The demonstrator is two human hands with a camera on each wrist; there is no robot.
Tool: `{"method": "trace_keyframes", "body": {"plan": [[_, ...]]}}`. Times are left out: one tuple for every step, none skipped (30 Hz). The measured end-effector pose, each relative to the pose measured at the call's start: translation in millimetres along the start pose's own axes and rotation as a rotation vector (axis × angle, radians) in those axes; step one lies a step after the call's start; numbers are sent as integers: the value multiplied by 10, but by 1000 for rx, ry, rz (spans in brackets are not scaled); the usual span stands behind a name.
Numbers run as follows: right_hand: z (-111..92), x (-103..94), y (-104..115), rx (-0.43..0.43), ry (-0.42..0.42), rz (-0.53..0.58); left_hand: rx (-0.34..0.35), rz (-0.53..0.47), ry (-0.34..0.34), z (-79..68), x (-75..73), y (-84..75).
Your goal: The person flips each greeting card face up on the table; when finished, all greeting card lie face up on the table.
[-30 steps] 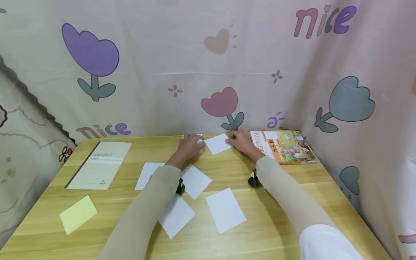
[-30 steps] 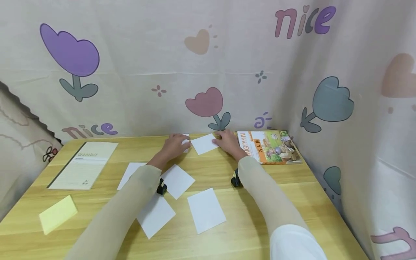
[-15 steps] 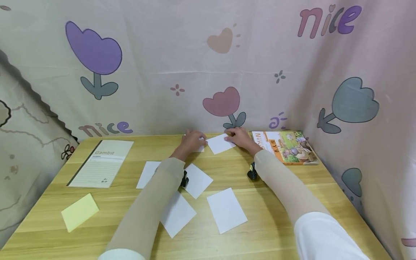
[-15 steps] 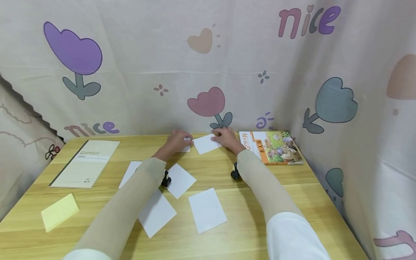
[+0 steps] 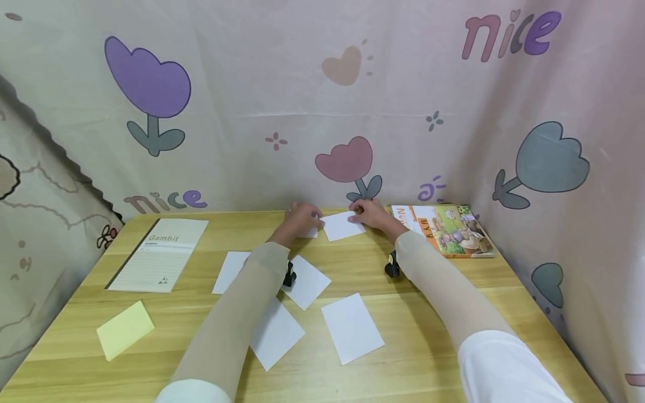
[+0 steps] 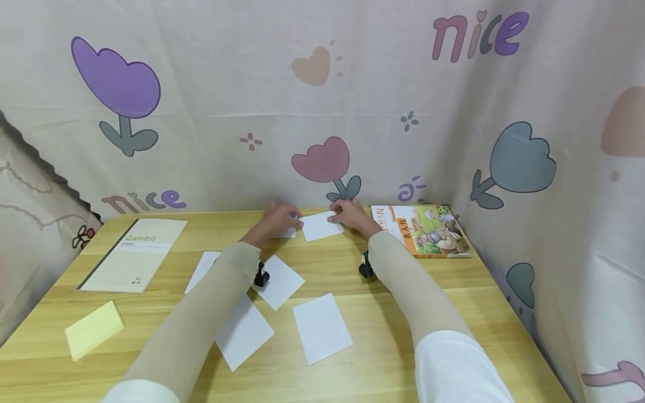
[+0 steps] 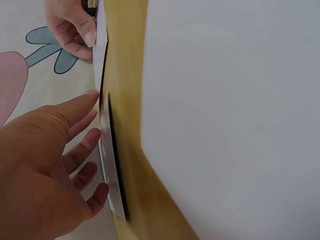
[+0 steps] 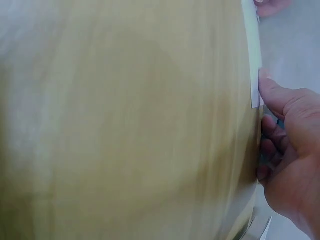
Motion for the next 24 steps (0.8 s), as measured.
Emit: {"method": "trace_keyframes", "body": {"plan": [[2, 0, -2, 5, 3, 3, -2, -3, 0, 5, 1, -1], [5, 2, -4, 7, 5, -1, -2, -9, -1, 8, 0, -5], [8, 6, -8, 11, 8, -1, -1, -11, -1, 9, -2, -8], [11, 9, -12, 14, 10, -4, 1, -14, -3, 12, -5, -11], [15, 14, -17, 17, 13, -6, 2, -16, -3, 12, -8, -13], [17, 18, -23, 21, 17, -9, 1, -19, -3, 12, -9, -13], [20, 22, -27, 22, 19, -13, -1, -23, -2, 13, -10, -11], [21, 26, -32, 25, 22, -17, -1, -26, -1, 13, -12, -10], [19, 26, -33, 30, 23, -15, -7, -30, 1, 13, -13, -4], [18, 24, -31, 33, 23, -14, -13, -34, 3, 17, -12, 4], [17, 22, -28, 34, 22, -14, -19, -39, 5, 19, -13, 11], [13, 17, -23, 34, 19, -14, -26, -43, 7, 21, -15, 19], [11, 12, -16, 33, 15, -13, -30, -43, 11, 22, -17, 22], [7, 5, -9, 32, 10, -14, -34, -42, 14, 25, -19, 27], [3, -2, 0, 31, 4, -12, -38, -40, 15, 30, -20, 32], [-1, -5, 8, 26, -1, -13, -38, -34, 16, 36, -21, 35], [-5, -8, 15, 21, -7, -12, -41, -28, 18, 40, -21, 38], [-9, -10, 22, 16, -12, -12, -40, -21, 19, 46, -21, 39], [-13, -9, 24, 13, -15, -12, -38, -13, 21, 52, -18, 40], [-17, -6, 22, 13, -17, -9, -38, -7, 21, 60, -13, 44], [-20, -3, 18, 14, -19, -7, -38, -3, 22, 64, -9, 47], [-22, 1, 10, 16, -20, -6, -40, -2, 22, 66, -6, 51], [-25, 1, 1, 21, -23, -1, -39, -1, 24, 72, 0, 51], [-29, 1, -10, 25, -26, 0, -34, -3, 23, 72, 2, 47]]}}
Point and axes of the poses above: each hand's wrist, its own z-axis towards the middle knuckle, its own x-axis out of the palm, y = z × x, the point moved 9 cm from there along z, towards the middle knuckle, and after that the axes turned 7 degrees about -y, right-handed, at the moved point
